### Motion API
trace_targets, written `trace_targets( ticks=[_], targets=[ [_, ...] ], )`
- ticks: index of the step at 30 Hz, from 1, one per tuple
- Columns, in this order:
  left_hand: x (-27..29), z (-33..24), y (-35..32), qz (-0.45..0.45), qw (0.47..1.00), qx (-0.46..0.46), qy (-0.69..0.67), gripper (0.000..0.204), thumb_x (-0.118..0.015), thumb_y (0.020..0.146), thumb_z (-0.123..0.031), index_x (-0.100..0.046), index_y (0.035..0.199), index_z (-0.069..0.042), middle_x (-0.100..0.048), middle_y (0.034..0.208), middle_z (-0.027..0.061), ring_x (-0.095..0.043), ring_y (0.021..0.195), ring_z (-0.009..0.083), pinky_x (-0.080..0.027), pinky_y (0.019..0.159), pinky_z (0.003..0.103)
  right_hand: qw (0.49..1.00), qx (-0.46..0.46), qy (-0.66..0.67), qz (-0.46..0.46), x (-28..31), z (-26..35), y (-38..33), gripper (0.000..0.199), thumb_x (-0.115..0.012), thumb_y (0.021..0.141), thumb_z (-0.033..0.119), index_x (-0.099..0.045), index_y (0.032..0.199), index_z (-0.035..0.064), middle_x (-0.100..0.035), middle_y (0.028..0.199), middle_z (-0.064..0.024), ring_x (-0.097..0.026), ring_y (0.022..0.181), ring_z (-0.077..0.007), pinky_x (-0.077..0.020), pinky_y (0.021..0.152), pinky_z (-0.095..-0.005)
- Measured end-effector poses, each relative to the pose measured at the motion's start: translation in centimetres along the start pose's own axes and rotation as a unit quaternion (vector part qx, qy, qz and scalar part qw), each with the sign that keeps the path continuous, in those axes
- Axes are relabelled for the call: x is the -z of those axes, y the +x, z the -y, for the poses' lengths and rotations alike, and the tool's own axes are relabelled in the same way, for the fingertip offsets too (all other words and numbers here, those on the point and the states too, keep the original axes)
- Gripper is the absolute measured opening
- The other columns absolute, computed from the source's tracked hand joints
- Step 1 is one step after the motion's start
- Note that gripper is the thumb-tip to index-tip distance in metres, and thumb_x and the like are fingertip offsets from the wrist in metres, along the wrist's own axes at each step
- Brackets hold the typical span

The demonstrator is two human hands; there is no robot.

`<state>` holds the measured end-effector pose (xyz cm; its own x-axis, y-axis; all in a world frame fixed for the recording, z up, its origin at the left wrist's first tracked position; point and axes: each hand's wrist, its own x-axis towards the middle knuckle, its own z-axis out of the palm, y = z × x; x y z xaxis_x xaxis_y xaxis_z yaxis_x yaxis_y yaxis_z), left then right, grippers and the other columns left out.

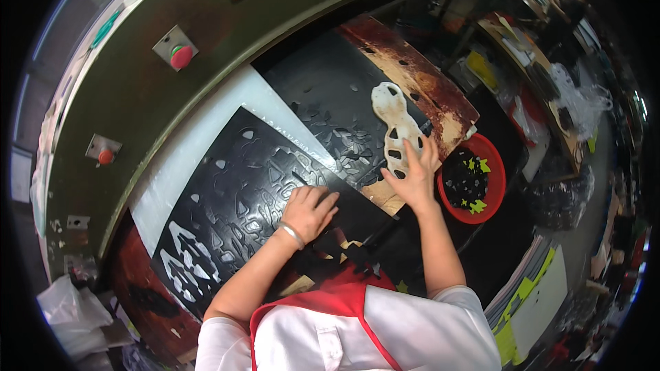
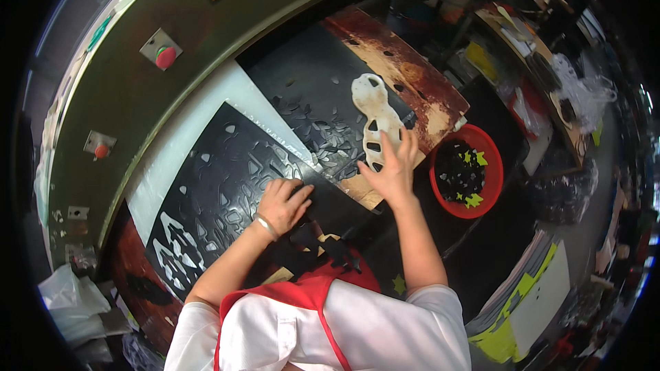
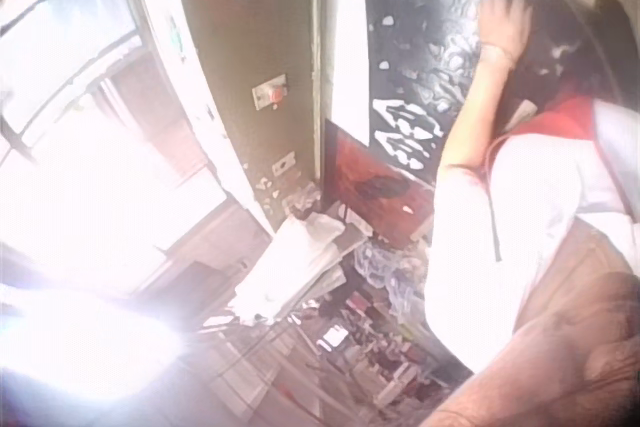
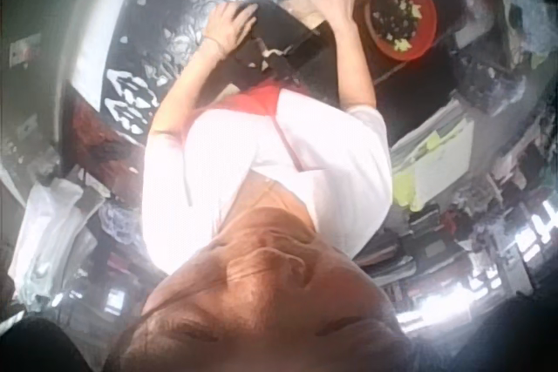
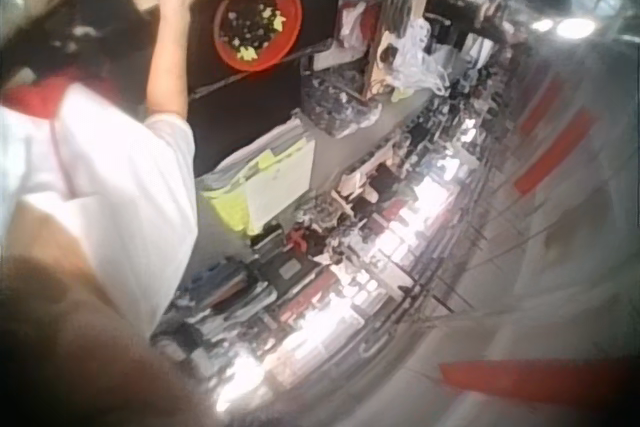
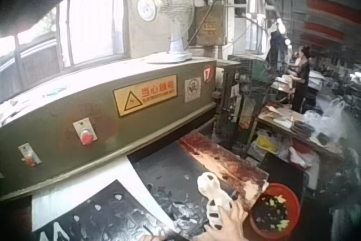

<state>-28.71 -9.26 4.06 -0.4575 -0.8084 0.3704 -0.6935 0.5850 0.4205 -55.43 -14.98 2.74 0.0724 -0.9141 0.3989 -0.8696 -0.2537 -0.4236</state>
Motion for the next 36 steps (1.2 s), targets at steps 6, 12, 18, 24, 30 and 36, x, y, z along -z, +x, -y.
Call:
trace_targets(
  ticks=[6,12,18,24,30,36],
  targets=[
    [3.0,4.7,2.0,-0.235,0.727,0.426,-0.484,0.034,-0.045,0.103,-0.029,-0.067,0.092,-0.004,-0.064,0.088,0.0018,-0.059,0.071,0.0112,-0.049,0.061,0.028,0.974,0.118,0.184,0.06,-3.3,13.1,-4.3,0.063,-0.074,0.078,0.028,-0.052,0.131,0.0023,-0.043,0.135,-0.0277,-0.037,0.129,-0.0476,-0.0293,0.109,-0.0548],
    [23.2,16.2,-0.5,-0.536,0.67,0.283,-0.428,0.036,-0.036,0.105,-0.026,-0.059,0.115,-0.001,-0.067,0.1,0.011,-0.054,0.059,0.0121,-0.041,0.049,0.021,0.98,0.134,0.068,0.133,-4.6,14.7,-7.1,0.069,-0.067,0.082,0.047,-0.049,0.14,0.0131,-0.035,0.147,-0.0249,-0.027,0.137,-0.0491,-0.0214,0.113,-0.059],
    [39.2,17.8,-4.1,-0.462,0.82,0.239,-0.238,0.039,-0.042,0.105,-0.029,-0.058,0.123,0.001,-0.064,0.117,0.0136,-0.067,0.088,0.018,-0.054,0.076,0.028,0.981,0.146,0.125,0.025,-4.0,14.6,-8.6,0.043,-0.078,0.072,0.028,-0.064,0.101,-0.0004,-0.051,0.122,-0.0257,-0.043,0.12,-0.0473,-0.0405,0.097,-0.0527],
    [27.5,13.4,-6.7,-0.294,0.936,0.172,-0.087,0.028,-0.047,0.102,-0.011,-0.058,0.123,0.005,-0.057,0.127,0.0141,-0.055,0.118,0.0247,-0.049,0.093,0.031,0.887,0.01,0.273,0.372,-4.6,15.7,-7.5,0.03,-0.073,0.079,0.027,-0.069,0.1,0.007,-0.067,0.102,-0.0166,-0.065,0.094,-0.0319,-0.0521,0.078,-0.0397],
    [7.8,-0.3,-12.4,-0.047,0.997,-0.058,-0.033,0.027,-0.06,0.089,-0.006,-0.064,0.117,-0.006,-0.061,0.113,0.0197,-0.062,0.103,0.0377,-0.052,0.084,0.041,0.636,-0.088,0.536,0.548,-8.0,14.5,-4.3,0.098,-0.068,0.074,0.0,-0.021,0.154,0.0331,-0.047,0.141,-0.0142,-0.051,0.05,-0.0112,-0.0442,0.043,-0.025],
    [7.9,-1.5,-14.0,0.077,0.994,-0.061,-0.038,0.044,-0.065,0.087,-0.025,-0.058,0.124,-0.002,-0.056,0.118,0.0243,-0.053,0.107,0.0458,-0.04,0.098,0.05,0.523,-0.167,0.65,0.526,-8.6,14.9,-5.9,0.099,-0.058,0.073,-0.01,-0.02,0.155,0.0322,-0.032,0.151,-0.0046,-0.051,0.06,-0.0047,-0.0373,0.042,-0.0188]
  ],
)
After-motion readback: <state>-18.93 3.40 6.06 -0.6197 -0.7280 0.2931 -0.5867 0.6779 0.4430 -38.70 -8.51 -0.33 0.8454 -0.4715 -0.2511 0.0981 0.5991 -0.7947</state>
